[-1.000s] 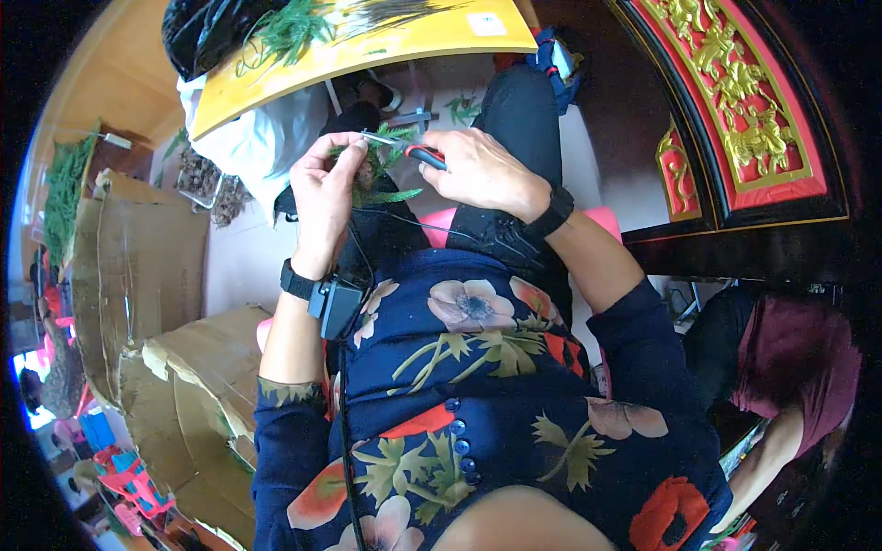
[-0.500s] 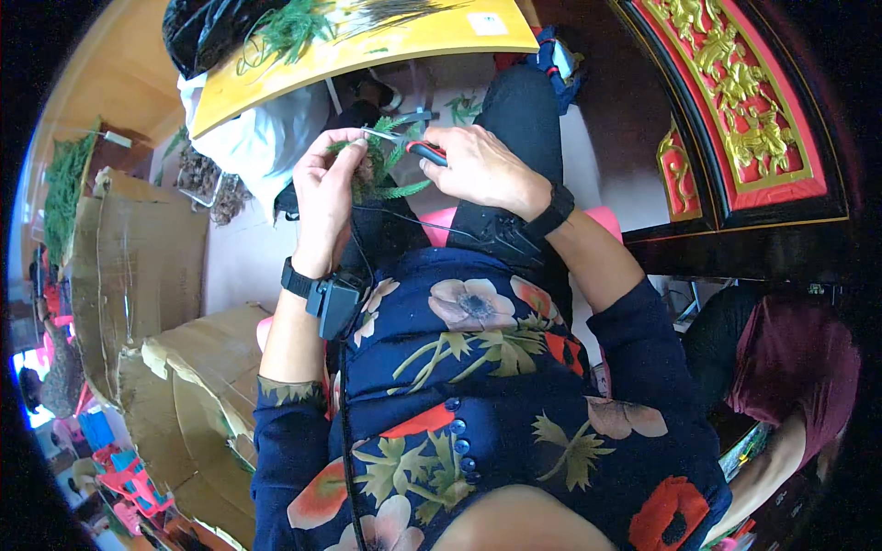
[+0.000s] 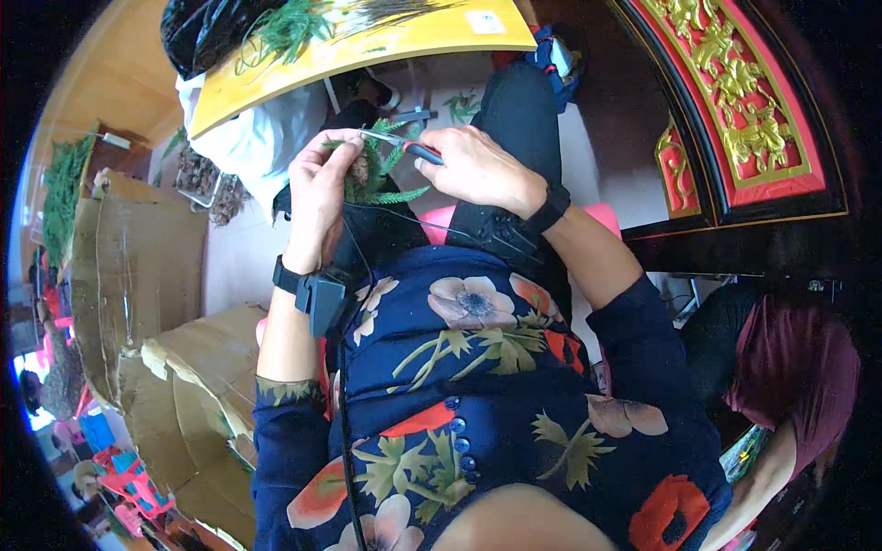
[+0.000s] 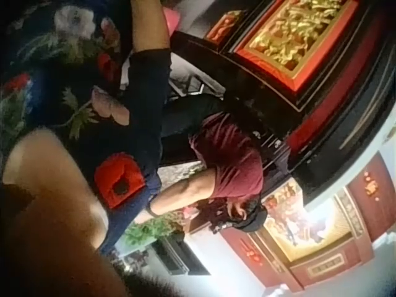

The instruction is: The person is trimming small artificial leaf clusters and assembling them onto wire stems.

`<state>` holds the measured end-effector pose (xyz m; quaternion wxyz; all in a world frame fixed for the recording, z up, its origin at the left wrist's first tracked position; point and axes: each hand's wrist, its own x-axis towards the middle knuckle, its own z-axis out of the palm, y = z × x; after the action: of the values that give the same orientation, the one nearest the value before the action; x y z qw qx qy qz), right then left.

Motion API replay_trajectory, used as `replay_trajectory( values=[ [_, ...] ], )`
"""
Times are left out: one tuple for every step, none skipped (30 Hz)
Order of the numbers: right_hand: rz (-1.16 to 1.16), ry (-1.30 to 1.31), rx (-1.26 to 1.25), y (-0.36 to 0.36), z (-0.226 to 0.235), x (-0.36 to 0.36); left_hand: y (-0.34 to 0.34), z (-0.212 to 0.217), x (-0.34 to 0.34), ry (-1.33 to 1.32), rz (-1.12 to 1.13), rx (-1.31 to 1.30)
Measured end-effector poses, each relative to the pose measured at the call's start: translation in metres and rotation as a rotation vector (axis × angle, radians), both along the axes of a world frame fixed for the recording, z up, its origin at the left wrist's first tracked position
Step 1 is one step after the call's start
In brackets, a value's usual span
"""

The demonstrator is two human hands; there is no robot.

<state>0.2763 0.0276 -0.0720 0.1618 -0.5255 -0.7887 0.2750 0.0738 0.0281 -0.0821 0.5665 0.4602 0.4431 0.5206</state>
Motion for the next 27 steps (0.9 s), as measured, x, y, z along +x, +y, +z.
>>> replay_trajectory(
  values=[
    [0.018, 0.044, -0.009, 0.001, -0.002, 0.000, 0.001, 0.001, 0.000, 0.007, -0.001, -0.022],
    [0.020, 0.041, -0.007, 0.001, -0.003, 0.000, 0.001, 0.002, 0.000, 0.013, -0.002, -0.044],
    [0.012, 0.040, -0.006, 0.001, -0.003, -0.001, 0.000, 0.003, 0.001, 0.011, 0.001, -0.043],
    [0.004, 0.038, -0.004, 0.001, -0.002, -0.002, 0.000, 0.004, 0.002, -0.009, 0.018, -0.057],
    [0.006, 0.035, -0.003, 0.001, -0.002, -0.002, -0.001, 0.005, 0.002, -0.029, 0.034, -0.072],
    [-0.008, 0.005, -0.010, 0.001, -0.002, -0.003, 0.000, 0.002, 0.001, -0.032, 0.037, -0.069],
    [-0.023, -0.026, -0.016, 0.001, -0.001, -0.004, 0.002, -0.005, 0.000, -0.054, 0.010, -0.112],
    [-0.021, -0.030, -0.014, -0.001, 0.001, -0.005, 0.004, -0.010, -0.002, -0.076, -0.017, -0.155],
    [-0.040, -0.099, 0.011, -0.003, 0.006, -0.006, 0.004, -0.012, -0.002, -0.080, -0.016, -0.152],
    [-0.060, -0.169, 0.036, -0.005, 0.010, -0.008, 0.004, -0.013, -0.003, -0.102, -0.018, -0.240],
    [-0.057, -0.174, 0.039, -0.005, 0.011, -0.009, 0.005, -0.015, -0.005, -0.126, -0.021, -0.327],
    [-0.056, -0.235, 0.103, -0.005, 0.011, -0.010, 0.006, -0.018, -0.006, -0.133, -0.022, -0.324],
    [-0.054, -0.295, 0.166, -0.004, 0.011, -0.010, 0.008, -0.022, -0.010, -0.214, -0.096, -0.382],
    [-0.051, -0.302, 0.170, -0.003, 0.008, -0.011, 0.009, -0.024, -0.012, -0.295, -0.171, -0.439],
    [-0.063, -0.367, 0.370, -0.002, 0.004, -0.013, 0.010, -0.026, -0.014, -0.298, -0.173, -0.436],
    [-0.073, -0.428, 0.570, 0.000, 0.001, -0.016, 0.011, -0.027, -0.015, -0.370, -0.155, -0.452],
    [-0.068, -0.502, 0.684, 0.002, 0.000, -0.017, 0.012, -0.029, -0.017, -0.441, -0.137, -0.468],
    [-0.065, -0.504, 0.688, 0.004, 0.000, -0.021, 0.013, -0.031, -0.020, -0.444, -0.135, -0.464],
    [-0.085, -0.534, 0.757, 0.006, 0.000, -0.026, 0.015, -0.033, -0.023, -0.499, -0.161, -0.473],
    [-0.106, -0.563, 0.826, 0.007, -0.001, -0.031, 0.016, -0.035, -0.025, -0.553, -0.187, -0.482],
    [-0.101, -0.810, 0.878, 0.005, 0.008, -0.036, 0.017, -0.037, -0.026, -0.556, -0.182, -0.480],
    [-0.097, -0.810, 0.880, 0.007, 0.008, -0.039, 0.019, -0.038, -0.026, -0.563, -0.168, -0.484],
    [-0.086, -0.863, 0.947, 0.009, 0.008, -0.042, 0.020, -0.039, -0.026, -0.569, -0.154, -0.488],
    [-0.082, -0.919, 1.025, 0.010, 0.011, -0.046, 0.020, -0.037, -0.025, -0.570, -0.157, -0.477],
    [-0.112, -0.971, 1.004, 0.011, 0.008, -0.052, 0.020, -0.035, -0.024, -0.553, -0.139, -0.489],
    [-0.117, -0.973, 1.013, 0.013, 0.006, -0.054, 0.020, -0.033, -0.023, -0.535, -0.122, -0.502],
    [-0.086, -0.991, 1.040, 0.018, 0.007, -0.055, 0.021, -0.031, -0.021, -0.535, -0.124, -0.497]
  ],
)
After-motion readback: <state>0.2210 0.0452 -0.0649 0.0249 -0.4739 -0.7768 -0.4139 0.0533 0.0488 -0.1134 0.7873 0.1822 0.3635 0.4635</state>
